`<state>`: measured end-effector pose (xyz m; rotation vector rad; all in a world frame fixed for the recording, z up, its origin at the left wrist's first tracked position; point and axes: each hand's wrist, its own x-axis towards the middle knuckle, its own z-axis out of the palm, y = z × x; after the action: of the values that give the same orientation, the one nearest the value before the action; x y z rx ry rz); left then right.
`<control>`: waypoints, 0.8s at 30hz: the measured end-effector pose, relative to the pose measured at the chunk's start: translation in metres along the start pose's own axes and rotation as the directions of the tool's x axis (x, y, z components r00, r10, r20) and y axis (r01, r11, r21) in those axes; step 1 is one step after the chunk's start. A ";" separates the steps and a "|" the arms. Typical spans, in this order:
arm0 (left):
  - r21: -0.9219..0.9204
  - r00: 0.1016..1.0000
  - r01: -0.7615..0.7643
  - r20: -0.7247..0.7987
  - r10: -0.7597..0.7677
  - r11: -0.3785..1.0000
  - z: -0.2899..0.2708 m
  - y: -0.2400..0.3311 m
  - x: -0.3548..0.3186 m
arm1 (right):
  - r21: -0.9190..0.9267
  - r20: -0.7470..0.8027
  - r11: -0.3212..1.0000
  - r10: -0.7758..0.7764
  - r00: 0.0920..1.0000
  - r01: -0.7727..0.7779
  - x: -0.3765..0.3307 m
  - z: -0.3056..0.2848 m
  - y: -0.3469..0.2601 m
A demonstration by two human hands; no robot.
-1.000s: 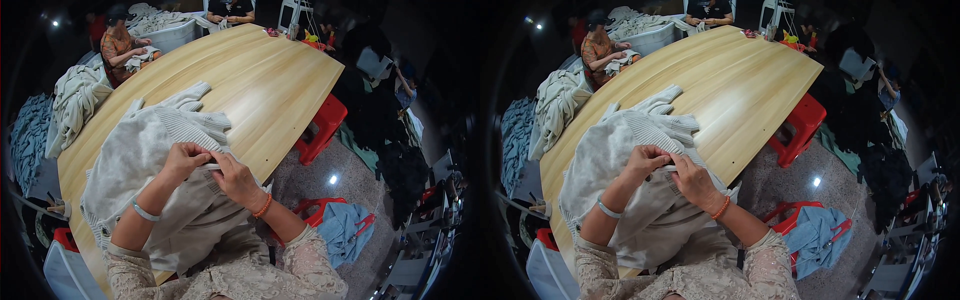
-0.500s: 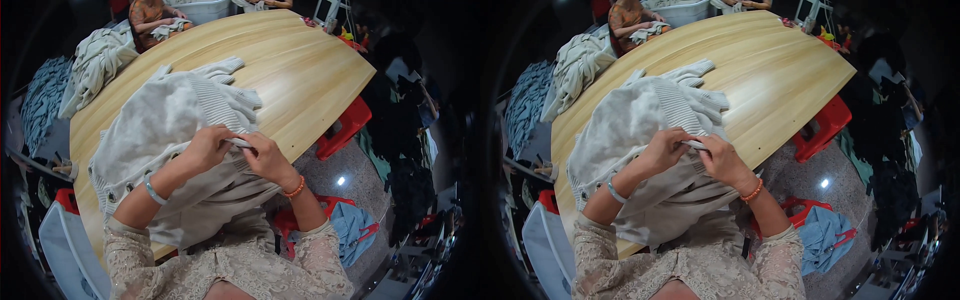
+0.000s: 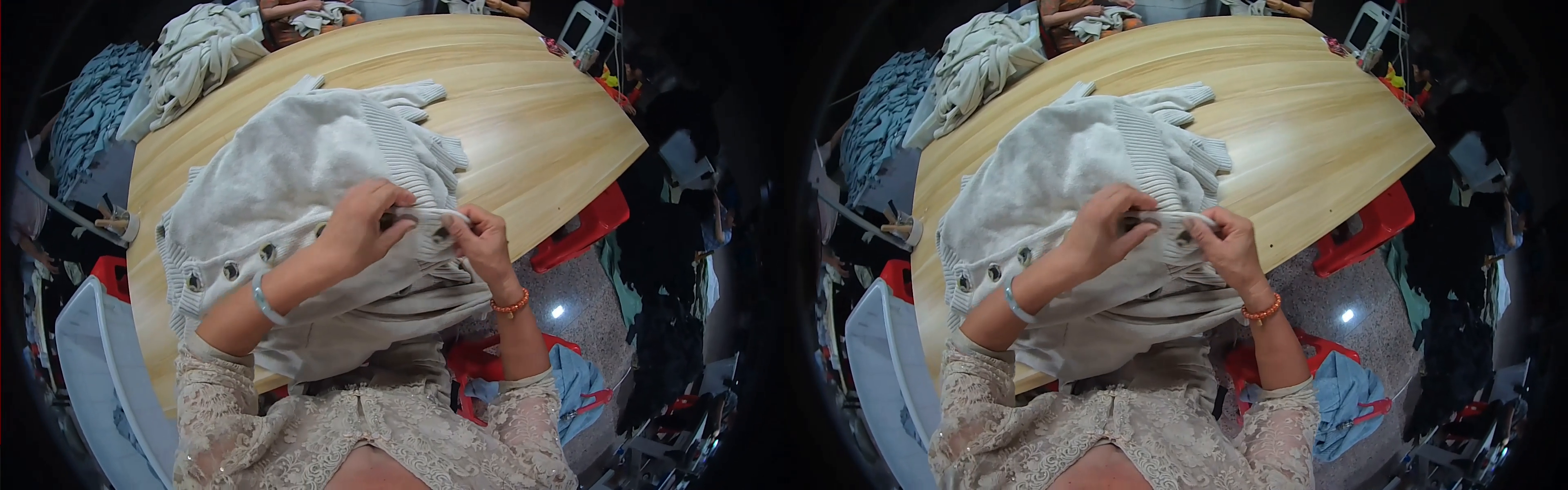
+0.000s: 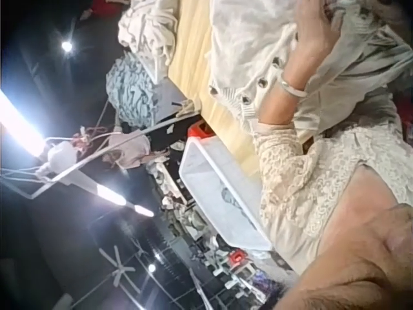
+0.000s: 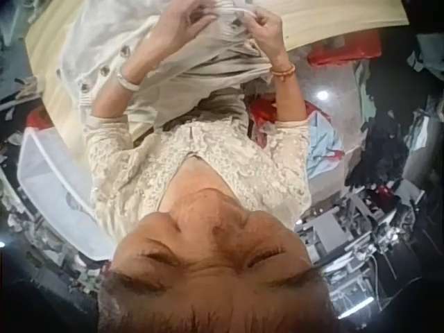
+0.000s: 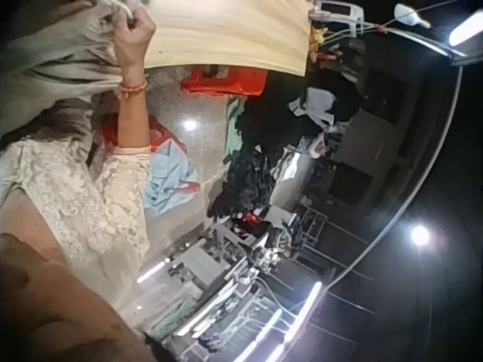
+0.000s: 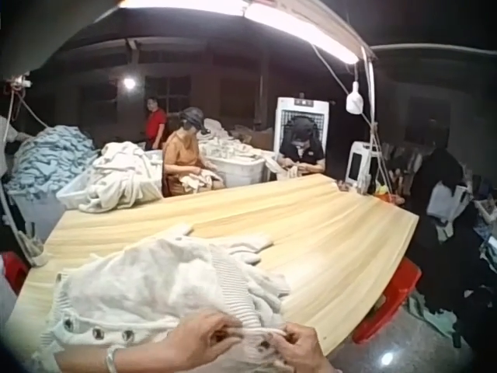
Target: Trimming loose threads and inspecting knitted sweaters at a garment manufacturing facility.
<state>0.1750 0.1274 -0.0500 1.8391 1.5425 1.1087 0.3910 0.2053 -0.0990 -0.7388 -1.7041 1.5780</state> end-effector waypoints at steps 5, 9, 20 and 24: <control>0.537 0.951 -0.133 -0.168 0.260 0.833 -0.051 -0.020 -0.079 | -0.527 -0.447 0.849 -0.319 0.836 0.042 0.011 -0.003 0.005; 0.655 0.944 0.117 -0.306 0.121 0.746 -0.087 -0.030 -0.148 | -0.659 -0.225 0.723 -0.450 0.864 0.205 0.011 0.015 -0.013; 0.661 0.853 0.449 -0.518 -0.066 0.601 -0.131 -0.059 -0.215 | -0.708 0.130 0.605 -0.395 0.910 0.364 0.024 0.075 -0.023; 0.510 0.822 0.405 -0.567 -0.057 0.759 -0.147 -0.059 -0.211 | -0.667 0.088 0.663 -0.382 0.920 0.339 0.019 0.088 -0.041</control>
<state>0.0142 -0.0807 -0.0735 1.6848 2.6534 1.1149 0.3112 0.1638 -0.0584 -0.7034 -2.2325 0.6244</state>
